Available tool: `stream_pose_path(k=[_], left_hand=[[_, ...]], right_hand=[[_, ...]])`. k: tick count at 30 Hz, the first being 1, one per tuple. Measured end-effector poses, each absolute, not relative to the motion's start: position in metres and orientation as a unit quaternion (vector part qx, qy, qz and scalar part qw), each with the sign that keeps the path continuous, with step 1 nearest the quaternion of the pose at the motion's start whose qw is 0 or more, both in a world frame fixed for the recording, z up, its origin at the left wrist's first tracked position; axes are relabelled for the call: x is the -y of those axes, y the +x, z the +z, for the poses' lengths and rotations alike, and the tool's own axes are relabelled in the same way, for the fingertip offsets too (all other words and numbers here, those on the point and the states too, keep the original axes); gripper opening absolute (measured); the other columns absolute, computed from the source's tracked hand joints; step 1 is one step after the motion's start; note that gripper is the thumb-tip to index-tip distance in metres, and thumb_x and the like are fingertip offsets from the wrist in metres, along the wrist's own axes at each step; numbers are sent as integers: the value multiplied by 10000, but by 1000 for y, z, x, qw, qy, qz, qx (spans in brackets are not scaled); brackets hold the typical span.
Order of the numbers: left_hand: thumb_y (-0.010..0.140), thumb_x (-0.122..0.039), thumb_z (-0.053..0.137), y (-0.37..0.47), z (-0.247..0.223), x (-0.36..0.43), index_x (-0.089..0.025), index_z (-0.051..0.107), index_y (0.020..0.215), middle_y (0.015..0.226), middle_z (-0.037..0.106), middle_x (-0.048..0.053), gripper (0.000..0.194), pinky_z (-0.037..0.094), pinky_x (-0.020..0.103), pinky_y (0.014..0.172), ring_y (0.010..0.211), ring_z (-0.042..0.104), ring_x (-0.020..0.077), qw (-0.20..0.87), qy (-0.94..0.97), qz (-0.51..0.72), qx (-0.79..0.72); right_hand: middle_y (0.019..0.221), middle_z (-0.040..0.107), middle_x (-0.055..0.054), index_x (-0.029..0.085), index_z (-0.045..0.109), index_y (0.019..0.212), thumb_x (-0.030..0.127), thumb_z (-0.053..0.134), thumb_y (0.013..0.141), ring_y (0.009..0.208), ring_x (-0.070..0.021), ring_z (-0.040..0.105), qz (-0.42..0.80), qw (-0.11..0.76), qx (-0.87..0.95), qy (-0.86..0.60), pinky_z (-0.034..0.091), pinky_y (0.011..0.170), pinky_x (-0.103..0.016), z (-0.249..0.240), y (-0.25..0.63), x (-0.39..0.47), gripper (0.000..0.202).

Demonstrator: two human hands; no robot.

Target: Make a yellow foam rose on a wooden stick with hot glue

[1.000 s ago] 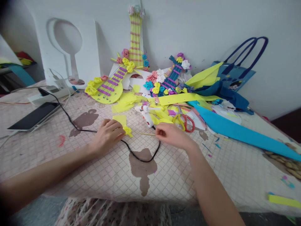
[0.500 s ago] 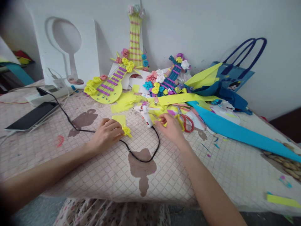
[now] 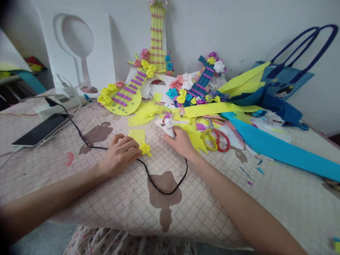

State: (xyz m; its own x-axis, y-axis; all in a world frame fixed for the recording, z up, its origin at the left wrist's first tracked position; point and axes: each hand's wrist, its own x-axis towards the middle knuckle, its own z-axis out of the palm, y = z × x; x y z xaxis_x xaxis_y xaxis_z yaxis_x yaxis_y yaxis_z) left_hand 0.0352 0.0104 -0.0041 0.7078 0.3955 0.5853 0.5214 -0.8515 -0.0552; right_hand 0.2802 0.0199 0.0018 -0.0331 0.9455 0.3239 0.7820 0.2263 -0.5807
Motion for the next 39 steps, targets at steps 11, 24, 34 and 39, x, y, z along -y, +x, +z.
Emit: stream_pose_path(k=[11,24,34,39], left_hand=[[892,-228,551,36,-2,-10,-198,606,780,791,641,-2,128,310,372,818,823,544,157,70,-914,-288,277],[873,-181,573,36,-5,-12,-180,597,803,795,635,-4,75,319,381,800,802,543,160,60,-912,-290,284],[889,-161,538,37,-3,-12,-178,587,789,794,639,-1,114,327,379,806,794,535,154,53,-910,-292,290],[896,-189,540,38,-2,-12,-181,586,780,787,636,-6,125,325,373,808,785,529,147,50,-909,-293,292]], right_hand=[[816,653,9,218,609,963,344,532,848,744,-164,595,262,306,743,-535,476,690,-273,11,302,53,187],[723,634,-6,219,605,874,332,490,874,704,-173,623,259,199,790,-519,506,588,-272,7,302,56,161],[808,657,-16,239,564,819,321,451,896,720,-175,633,273,162,793,-520,512,567,-278,11,300,57,160],[687,606,-1,236,527,782,323,429,900,701,-179,631,275,168,791,-521,515,564,-279,15,296,56,176]])
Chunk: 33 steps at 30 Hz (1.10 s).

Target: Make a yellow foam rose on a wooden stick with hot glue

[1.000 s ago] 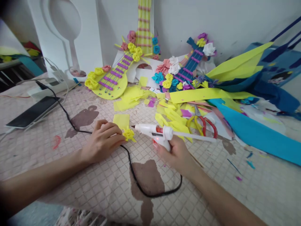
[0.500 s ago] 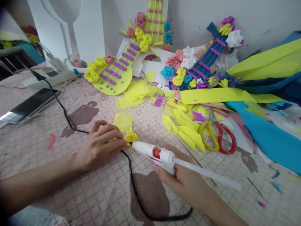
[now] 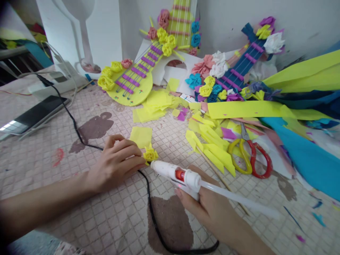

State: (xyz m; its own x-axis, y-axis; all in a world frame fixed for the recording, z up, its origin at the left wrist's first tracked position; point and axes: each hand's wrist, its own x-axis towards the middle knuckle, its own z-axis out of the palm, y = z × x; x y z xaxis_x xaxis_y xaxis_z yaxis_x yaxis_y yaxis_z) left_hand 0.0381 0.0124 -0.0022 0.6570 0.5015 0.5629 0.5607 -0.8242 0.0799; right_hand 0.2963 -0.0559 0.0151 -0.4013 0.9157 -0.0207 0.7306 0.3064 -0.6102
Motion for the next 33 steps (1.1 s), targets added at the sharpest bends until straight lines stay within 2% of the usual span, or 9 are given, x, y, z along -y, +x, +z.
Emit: stream_pose_path(k=[7,14,22,27,33], left_hand=[[894,-266,557,38,-1,-13,-198,614,781,801,632,-4,143,323,352,820,812,529,147,-4,-902,-289,320],[873,-296,585,37,-3,-15,-211,640,805,832,628,1,123,320,339,814,834,522,154,-88,-891,-291,338],[855,-290,611,37,-2,-16,-208,642,786,817,621,-1,111,332,325,802,827,517,153,-115,-884,-282,354],[843,-277,627,38,-1,-16,-206,645,781,804,620,1,97,336,319,791,821,518,152,-134,-877,-288,360],[846,-280,623,39,0,-17,-202,653,781,804,622,3,106,347,320,789,817,528,152,-146,-874,-283,368]], right_hand=[[730,627,-19,225,533,803,347,434,898,737,-194,644,260,182,794,-519,528,550,-274,13,296,54,183],[715,655,-11,224,557,859,333,436,899,664,-180,645,251,197,789,-526,527,525,-262,13,295,54,168],[751,680,-13,230,584,906,335,459,887,734,-201,662,250,191,787,-531,538,558,-272,12,297,54,164],[697,661,-15,234,596,847,341,458,884,693,-207,653,247,188,783,-540,525,517,-281,11,299,56,178],[689,652,-11,252,611,912,310,461,881,740,-218,656,264,188,783,-530,551,604,-310,12,299,54,164]])
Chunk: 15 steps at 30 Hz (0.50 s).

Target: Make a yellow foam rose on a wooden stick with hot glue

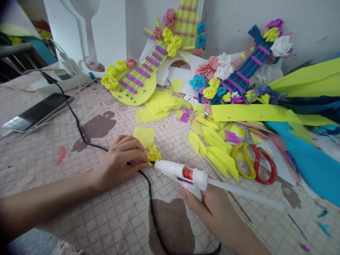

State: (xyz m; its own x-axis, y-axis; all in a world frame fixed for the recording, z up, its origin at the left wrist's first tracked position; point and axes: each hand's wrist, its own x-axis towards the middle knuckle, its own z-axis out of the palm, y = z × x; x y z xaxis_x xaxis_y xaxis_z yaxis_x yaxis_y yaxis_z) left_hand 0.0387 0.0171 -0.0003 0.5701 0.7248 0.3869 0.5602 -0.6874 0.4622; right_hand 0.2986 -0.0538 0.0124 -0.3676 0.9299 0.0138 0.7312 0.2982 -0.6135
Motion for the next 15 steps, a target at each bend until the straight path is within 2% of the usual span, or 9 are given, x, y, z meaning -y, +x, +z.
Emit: stream_pose_path(k=[5,9,12,15], left_hand=[[845,-289,622,40,1,-18,-191,656,775,797,620,13,125,377,309,769,820,533,154,171,868,279,-373],[843,-286,623,40,2,-19,-184,652,769,796,622,21,130,401,304,757,817,535,157,206,855,290,-377],[823,-266,648,39,1,-20,-182,650,775,801,620,18,97,416,291,746,819,542,153,227,848,290,-382],[804,-237,667,39,0,-21,-175,649,773,789,616,9,72,431,270,723,785,553,134,250,840,291,-384]], right_hand=[[682,658,4,274,575,1104,301,470,878,631,-202,637,278,189,779,-529,541,561,-309,12,299,52,251],[707,671,-7,280,518,1207,318,484,873,673,-226,650,275,193,776,-535,551,632,-348,13,298,51,338],[769,685,-9,284,512,1211,314,484,873,699,-215,655,284,202,775,-528,556,648,-337,14,298,51,340],[762,681,-8,271,580,1098,310,493,866,714,-216,657,282,202,772,-534,554,616,-319,12,299,52,251]])
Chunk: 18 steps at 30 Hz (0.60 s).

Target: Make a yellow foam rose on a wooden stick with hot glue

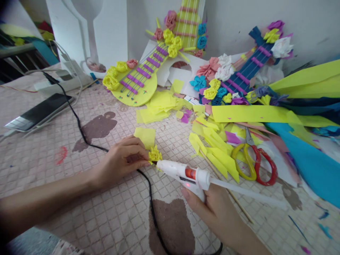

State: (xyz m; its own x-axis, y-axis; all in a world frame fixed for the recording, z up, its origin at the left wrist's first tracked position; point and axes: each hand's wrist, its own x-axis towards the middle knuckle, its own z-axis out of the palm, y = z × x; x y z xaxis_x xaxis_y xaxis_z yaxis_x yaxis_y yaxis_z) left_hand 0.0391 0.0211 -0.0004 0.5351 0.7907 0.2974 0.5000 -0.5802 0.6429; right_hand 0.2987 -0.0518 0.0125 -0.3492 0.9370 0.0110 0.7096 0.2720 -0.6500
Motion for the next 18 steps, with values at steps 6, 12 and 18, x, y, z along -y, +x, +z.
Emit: stream_pose_path(k=[6,12,18], left_hand=[[797,-229,667,39,-1,-24,-164,648,752,759,615,11,82,450,246,673,732,558,118,275,832,299,-379],[779,-212,684,41,-1,-26,-158,648,731,722,600,9,81,435,246,660,717,545,121,285,828,304,-375],[767,-208,687,41,-4,-27,-158,639,727,734,598,10,80,438,246,659,728,542,125,286,825,300,-384]], right_hand=[[750,679,-3,247,617,969,283,520,847,735,-215,658,264,213,766,-546,546,586,-295,8,305,50,160],[826,701,-3,254,629,944,321,525,841,764,-213,667,235,256,758,-552,559,664,-320,4,307,48,161],[809,676,-52,214,619,896,389,519,844,802,-260,640,113,284,732,-609,509,798,-452,-1,307,41,208]])
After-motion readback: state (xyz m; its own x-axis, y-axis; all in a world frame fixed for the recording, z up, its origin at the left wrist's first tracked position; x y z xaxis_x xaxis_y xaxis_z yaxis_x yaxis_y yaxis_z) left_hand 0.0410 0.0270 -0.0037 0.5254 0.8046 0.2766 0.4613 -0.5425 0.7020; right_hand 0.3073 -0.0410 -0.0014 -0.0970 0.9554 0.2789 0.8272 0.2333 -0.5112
